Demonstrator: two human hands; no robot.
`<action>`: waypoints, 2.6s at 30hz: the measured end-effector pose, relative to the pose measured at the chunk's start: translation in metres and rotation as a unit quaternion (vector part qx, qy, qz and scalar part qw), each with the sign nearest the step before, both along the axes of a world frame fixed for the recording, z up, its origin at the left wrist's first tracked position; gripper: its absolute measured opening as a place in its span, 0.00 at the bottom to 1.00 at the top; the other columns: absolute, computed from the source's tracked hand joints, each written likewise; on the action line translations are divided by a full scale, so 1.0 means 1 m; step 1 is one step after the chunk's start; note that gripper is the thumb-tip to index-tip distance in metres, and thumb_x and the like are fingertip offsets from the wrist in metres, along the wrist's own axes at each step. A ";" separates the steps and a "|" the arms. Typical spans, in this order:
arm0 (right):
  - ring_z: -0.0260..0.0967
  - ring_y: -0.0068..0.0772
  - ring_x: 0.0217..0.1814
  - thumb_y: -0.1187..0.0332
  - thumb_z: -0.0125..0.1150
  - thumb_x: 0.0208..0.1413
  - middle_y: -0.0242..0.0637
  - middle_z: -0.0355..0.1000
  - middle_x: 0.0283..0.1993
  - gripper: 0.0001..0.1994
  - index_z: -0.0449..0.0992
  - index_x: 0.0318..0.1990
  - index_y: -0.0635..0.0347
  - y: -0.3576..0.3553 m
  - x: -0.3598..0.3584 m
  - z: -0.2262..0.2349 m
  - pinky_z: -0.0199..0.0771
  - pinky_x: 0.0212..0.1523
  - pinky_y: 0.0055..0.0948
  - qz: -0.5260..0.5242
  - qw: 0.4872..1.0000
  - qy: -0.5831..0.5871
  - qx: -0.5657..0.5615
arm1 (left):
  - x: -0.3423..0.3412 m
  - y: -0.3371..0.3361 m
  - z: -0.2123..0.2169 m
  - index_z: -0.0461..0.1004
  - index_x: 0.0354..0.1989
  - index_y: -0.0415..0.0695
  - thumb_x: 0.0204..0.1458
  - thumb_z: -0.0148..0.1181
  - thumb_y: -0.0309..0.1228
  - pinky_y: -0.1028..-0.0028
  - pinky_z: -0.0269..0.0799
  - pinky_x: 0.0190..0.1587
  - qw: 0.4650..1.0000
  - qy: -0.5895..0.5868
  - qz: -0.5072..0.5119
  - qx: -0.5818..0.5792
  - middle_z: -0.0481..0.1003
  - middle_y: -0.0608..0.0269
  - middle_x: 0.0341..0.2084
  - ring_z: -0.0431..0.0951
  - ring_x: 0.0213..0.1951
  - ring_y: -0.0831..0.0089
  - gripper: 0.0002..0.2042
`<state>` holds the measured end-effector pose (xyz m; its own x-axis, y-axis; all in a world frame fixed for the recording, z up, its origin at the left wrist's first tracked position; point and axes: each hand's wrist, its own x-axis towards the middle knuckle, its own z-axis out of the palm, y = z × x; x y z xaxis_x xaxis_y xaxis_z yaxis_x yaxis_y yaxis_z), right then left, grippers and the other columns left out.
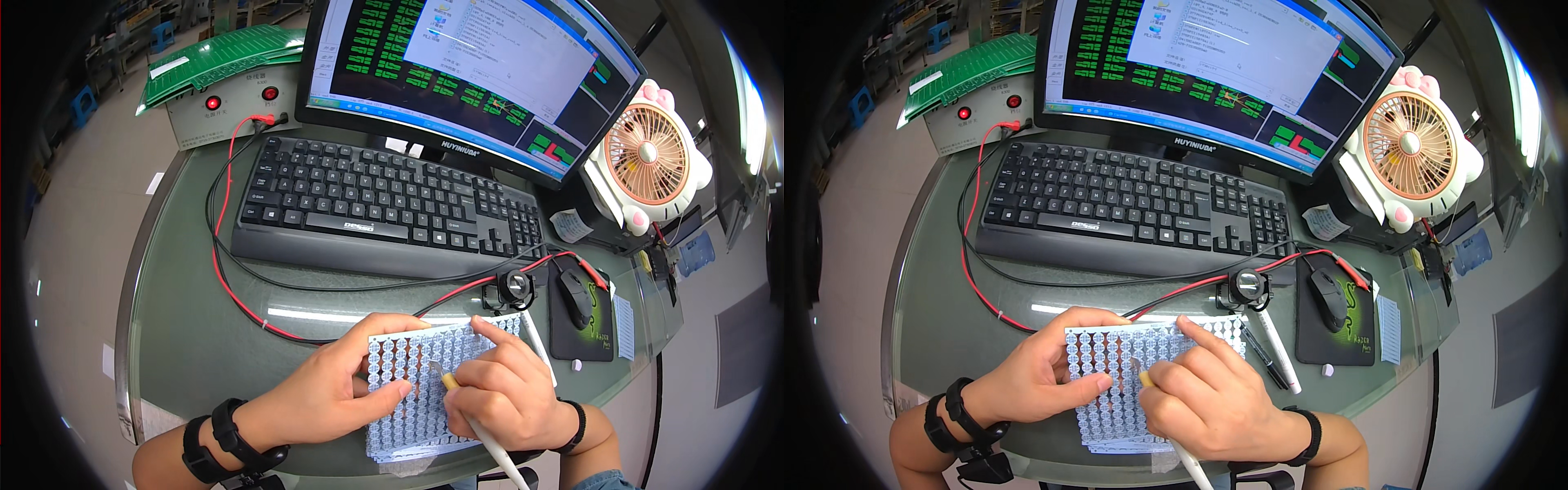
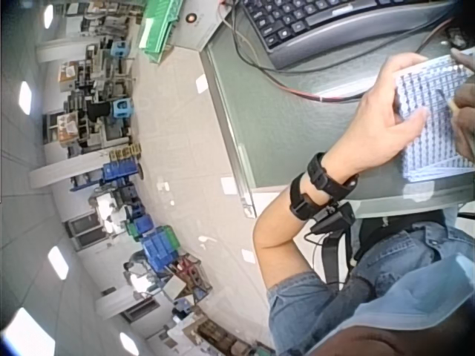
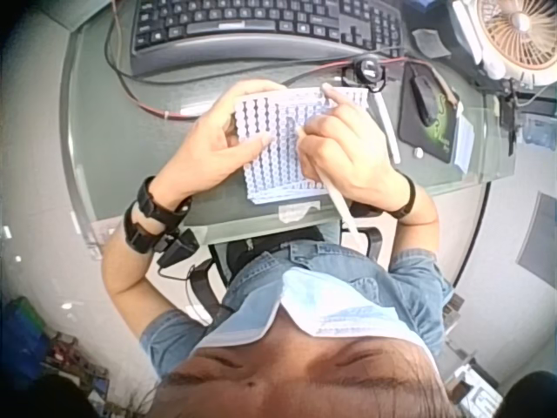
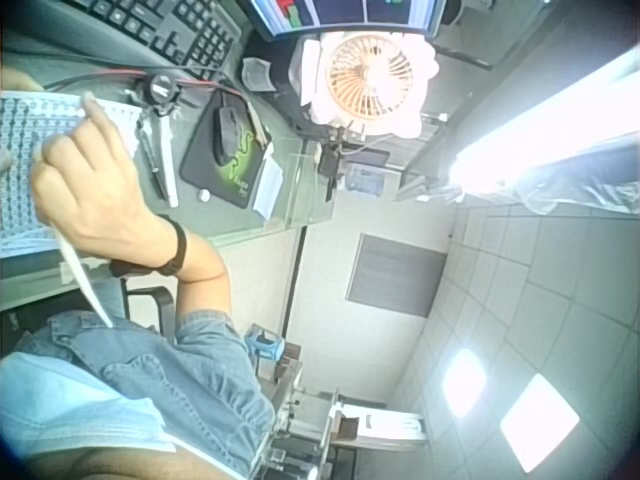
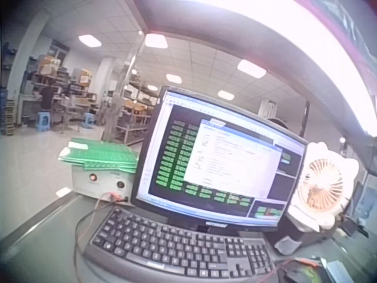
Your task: Probing or testing an LED grid panel at a workstation using a probe tool.
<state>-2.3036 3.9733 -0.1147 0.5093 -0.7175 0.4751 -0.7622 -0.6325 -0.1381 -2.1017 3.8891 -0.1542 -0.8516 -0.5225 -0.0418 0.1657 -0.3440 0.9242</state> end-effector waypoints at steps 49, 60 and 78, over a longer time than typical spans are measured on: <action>0.71 0.25 0.25 0.67 0.65 0.54 0.34 0.68 0.27 0.11 0.71 0.29 0.65 -0.034 -0.022 0.022 0.69 0.25 0.24 -0.059 0.888 -0.338 0.306 | 0.000 -0.002 -0.004 0.53 0.62 0.39 0.56 0.54 0.21 0.70 0.67 0.57 0.999 -0.001 -0.016 -0.045 0.66 0.59 0.53 0.68 0.55 0.75 0.26; 0.70 0.28 0.24 0.68 0.66 0.53 0.36 0.68 0.27 0.12 0.70 0.28 0.66 -0.033 -0.021 0.022 0.69 0.25 0.25 -0.052 0.908 -0.312 0.274 | -0.001 -0.001 -0.004 0.55 0.60 0.38 0.54 0.56 0.19 0.67 0.67 0.56 0.999 -0.005 0.002 -0.033 0.69 0.55 0.51 0.70 0.54 0.71 0.26; 0.69 0.29 0.21 0.67 0.63 0.55 0.36 0.67 0.25 0.12 0.67 0.28 0.63 -0.032 -0.019 0.023 0.67 0.21 0.26 -0.058 0.939 -0.245 0.233 | -0.001 -0.001 0.000 0.55 0.62 0.40 0.55 0.54 0.20 0.71 0.69 0.55 0.999 -0.016 -0.013 -0.038 0.68 0.60 0.50 0.70 0.53 0.76 0.26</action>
<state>-2.3222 3.9409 -0.0917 0.2165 -0.9433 0.2517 -0.5955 -0.3319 -0.7316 -2.1027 3.8878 -0.1546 -0.8640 -0.5026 -0.0298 0.1278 -0.2761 0.9526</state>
